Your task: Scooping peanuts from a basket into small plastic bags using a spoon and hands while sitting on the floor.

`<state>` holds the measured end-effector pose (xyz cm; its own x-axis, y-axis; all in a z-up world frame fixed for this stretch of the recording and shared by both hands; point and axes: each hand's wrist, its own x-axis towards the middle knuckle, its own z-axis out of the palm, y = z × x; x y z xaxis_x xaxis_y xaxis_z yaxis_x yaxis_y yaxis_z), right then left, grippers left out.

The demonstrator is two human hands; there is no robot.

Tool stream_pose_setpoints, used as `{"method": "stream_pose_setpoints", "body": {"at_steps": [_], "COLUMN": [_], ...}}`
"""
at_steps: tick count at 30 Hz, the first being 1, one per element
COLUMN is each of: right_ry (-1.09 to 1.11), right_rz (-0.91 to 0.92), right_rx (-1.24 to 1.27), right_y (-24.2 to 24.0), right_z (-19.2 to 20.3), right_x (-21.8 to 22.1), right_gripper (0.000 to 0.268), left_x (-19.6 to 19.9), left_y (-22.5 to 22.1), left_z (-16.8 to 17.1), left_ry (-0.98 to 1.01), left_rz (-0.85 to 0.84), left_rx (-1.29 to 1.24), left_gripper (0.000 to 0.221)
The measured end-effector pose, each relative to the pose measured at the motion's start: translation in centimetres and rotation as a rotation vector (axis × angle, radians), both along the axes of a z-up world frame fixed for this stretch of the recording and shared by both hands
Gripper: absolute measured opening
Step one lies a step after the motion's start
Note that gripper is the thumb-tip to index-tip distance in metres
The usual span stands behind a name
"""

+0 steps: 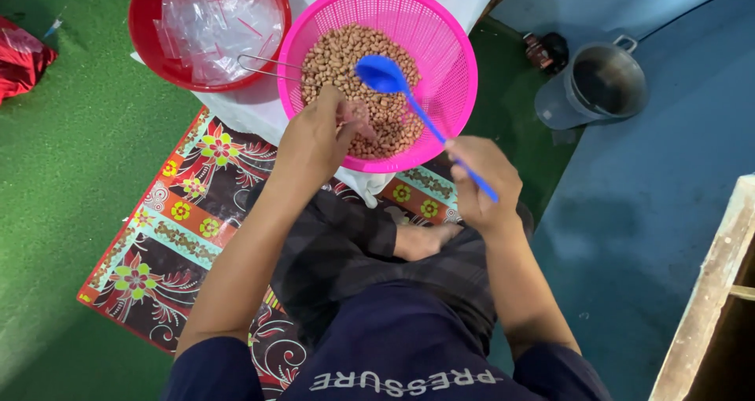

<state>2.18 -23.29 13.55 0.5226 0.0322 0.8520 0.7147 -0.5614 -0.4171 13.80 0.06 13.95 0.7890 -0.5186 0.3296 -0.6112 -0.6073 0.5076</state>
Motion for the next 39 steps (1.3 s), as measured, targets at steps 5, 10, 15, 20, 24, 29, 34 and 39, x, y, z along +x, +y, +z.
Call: {"method": "stream_pose_setpoints", "body": {"at_steps": [5, 10, 15, 20, 24, 29, 34, 39], "right_ry": [0.234, 0.424, 0.169, 0.173, 0.31, 0.346, 0.362, 0.334], "right_rz": [-0.268, -0.285, -0.229, -0.128, -0.023, -0.039, -0.013, -0.004], "right_rx": [0.265, 0.386, 0.399, 0.18, 0.267, 0.321, 0.306, 0.268], "right_y": [0.8, 1.3, 0.6, 3.6, 4.6, 5.0, 5.5, 5.6], "right_z": [-1.9, -4.0, -6.6, -2.5, -2.9, -3.7, -3.9, -4.2], "right_x": [-0.1, -0.9, -1.6, -3.5, -3.8, -3.7, -3.8, -3.9], "right_gripper": [0.027, 0.043, 0.099, 0.067, 0.034, 0.008, 0.005, 0.009], "left_x": [-0.3, -1.5, -3.6, -7.4, -8.2, -7.9, -8.2, -8.6], "left_y": [0.3, 0.6, 0.7, -0.6, -0.3, 0.6, 0.4, 0.5], "left_z": [-0.6, 1.7, 2.7, 4.7, 3.8, 1.1, 0.2, -0.5], "left_ry": [-0.296, -0.405, -0.415, -0.072, -0.024, 0.17, 0.146, 0.104], "left_rz": [0.007, -0.065, -0.053, -0.372, -0.467, -0.346, -0.359, -0.357], "left_rx": [-0.035, -0.168, -0.171, -0.317, -0.276, -0.285, -0.349, -0.341], "left_gripper": [0.028, 0.011, 0.013, 0.016, 0.011, 0.016, 0.007, 0.005]}}
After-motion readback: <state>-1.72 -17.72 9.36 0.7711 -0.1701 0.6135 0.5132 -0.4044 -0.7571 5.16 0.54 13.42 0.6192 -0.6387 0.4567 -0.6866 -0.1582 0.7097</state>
